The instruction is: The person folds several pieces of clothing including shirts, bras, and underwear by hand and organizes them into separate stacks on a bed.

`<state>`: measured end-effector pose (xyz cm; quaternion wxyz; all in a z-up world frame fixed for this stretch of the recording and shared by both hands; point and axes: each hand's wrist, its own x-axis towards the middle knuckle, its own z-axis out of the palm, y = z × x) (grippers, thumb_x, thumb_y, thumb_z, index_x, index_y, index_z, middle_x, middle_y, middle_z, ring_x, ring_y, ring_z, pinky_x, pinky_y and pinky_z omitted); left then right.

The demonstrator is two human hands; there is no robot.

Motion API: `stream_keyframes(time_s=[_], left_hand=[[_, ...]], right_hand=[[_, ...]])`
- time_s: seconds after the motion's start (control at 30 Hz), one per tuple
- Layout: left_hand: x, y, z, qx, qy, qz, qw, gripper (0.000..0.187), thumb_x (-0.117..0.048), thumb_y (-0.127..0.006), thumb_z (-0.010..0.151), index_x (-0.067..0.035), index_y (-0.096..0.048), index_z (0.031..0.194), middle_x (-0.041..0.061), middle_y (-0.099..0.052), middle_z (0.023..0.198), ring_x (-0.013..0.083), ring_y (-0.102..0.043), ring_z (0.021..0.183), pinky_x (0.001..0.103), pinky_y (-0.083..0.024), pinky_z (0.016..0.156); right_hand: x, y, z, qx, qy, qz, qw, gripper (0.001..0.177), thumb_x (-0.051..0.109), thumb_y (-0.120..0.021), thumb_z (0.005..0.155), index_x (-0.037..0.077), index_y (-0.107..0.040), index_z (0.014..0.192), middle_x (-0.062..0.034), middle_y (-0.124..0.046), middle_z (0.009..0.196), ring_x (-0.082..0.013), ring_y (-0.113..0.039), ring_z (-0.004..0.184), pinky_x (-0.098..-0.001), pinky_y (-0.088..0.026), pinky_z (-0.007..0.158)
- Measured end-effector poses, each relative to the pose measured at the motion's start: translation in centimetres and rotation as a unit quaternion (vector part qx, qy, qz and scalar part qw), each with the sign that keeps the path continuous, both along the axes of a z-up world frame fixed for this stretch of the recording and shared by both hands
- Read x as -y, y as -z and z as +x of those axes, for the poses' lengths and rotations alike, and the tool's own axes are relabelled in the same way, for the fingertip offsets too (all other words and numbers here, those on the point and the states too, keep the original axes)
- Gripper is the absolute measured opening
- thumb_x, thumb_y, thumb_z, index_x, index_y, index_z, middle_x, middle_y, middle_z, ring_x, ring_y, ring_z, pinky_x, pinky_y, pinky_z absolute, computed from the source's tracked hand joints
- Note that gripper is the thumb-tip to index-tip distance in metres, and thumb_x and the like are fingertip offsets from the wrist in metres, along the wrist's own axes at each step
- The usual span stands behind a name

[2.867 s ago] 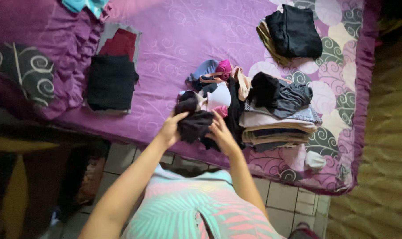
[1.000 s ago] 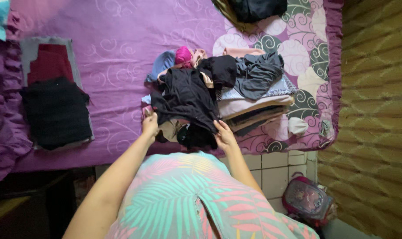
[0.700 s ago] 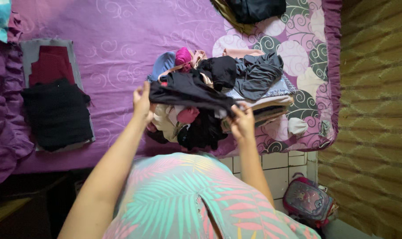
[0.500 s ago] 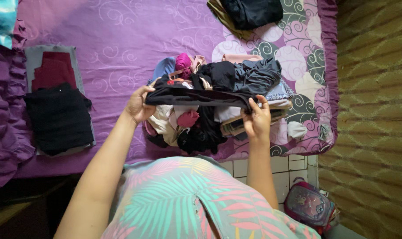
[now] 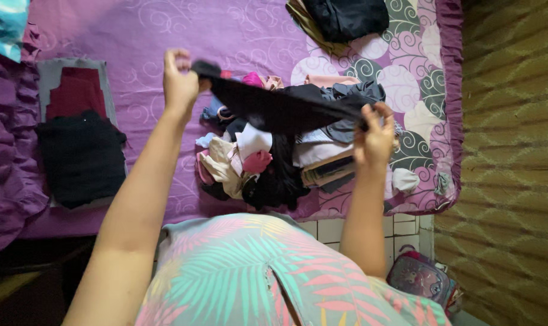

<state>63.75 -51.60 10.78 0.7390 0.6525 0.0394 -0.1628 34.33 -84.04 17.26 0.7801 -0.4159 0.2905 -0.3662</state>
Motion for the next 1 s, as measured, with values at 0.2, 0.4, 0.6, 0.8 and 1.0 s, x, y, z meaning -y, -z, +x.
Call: stream_keyframes(time_s=[0.2,0.4,0.6,0.8,1.0], left_hand=[[-2.1,-1.4,-3.2,0.367,-0.001,0.190,0.911,0.042,0.016,-0.065,0.082,-0.010,-0.056,0.114,0.009,-0.062,0.115,0.0261,-0.065,0.111,0.035,-0.062,0.081],[-7.6,14.1,-11.3,-0.007,0.076,0.274,0.959,0.044,-0.006,-0.073,0.086,-0.011,-0.046,0.121,0.015,-0.065,0.090,0.0296,-0.070,0.080,0.044,-0.055,0.071],[-7.8,19.8,-14.8,-0.007,0.082,0.344,0.935,0.035,-0.010,-0.077,0.087,-0.011,-0.056,0.115,0.013,-0.070,0.089,0.0278,-0.070,0.081,0.042,-0.054,0.075],[-0.3,12.2,-15.1,0.312,0.194,0.197,0.909,0.031,-0.002,-0.066,0.083,-0.009,-0.064,0.113,0.012,-0.067,0.101,0.0296,-0.068,0.093,0.041,-0.056,0.086],[1.9,10.6,-16.9,0.398,0.366,0.297,0.787,0.052,-0.027,-0.079,0.073,-0.010,-0.061,0.117,0.013,-0.069,0.106,0.0350,-0.062,0.101,0.050,-0.051,0.077]], right_hand=[[0.7,0.4,-0.9,-0.017,-0.007,-0.020,1.000,0.030,-0.004,-0.076,0.094,0.013,-0.062,0.115,-0.0023,-0.067,0.104,-0.0133,-0.069,0.087,-0.0250,-0.054,0.066],[-2.4,16.3,-6.1,-0.220,-0.019,-0.009,0.975,0.036,-0.003,-0.080,0.082,0.007,-0.066,0.113,-0.0015,-0.067,0.098,-0.0129,-0.065,0.084,-0.0264,-0.053,0.070],[-4.2,24.0,-6.0,-0.333,-0.026,-0.235,0.913,0.039,0.000,-0.088,0.078,0.001,-0.070,0.112,-0.0053,-0.068,0.097,-0.0147,-0.063,0.087,-0.0274,-0.052,0.080],[-10.7,16.9,1.8,-0.311,-0.135,-0.376,0.862,0.026,0.007,-0.079,0.084,0.002,-0.070,0.109,-0.0086,-0.075,0.100,-0.0170,-0.071,0.093,-0.0307,-0.057,0.085],[-15.2,15.3,1.8,-0.275,-0.303,-0.403,0.819,0.049,0.009,-0.081,0.080,0.003,-0.060,0.124,-0.0123,-0.073,0.108,-0.0192,-0.070,0.101,-0.0318,-0.054,0.090]])
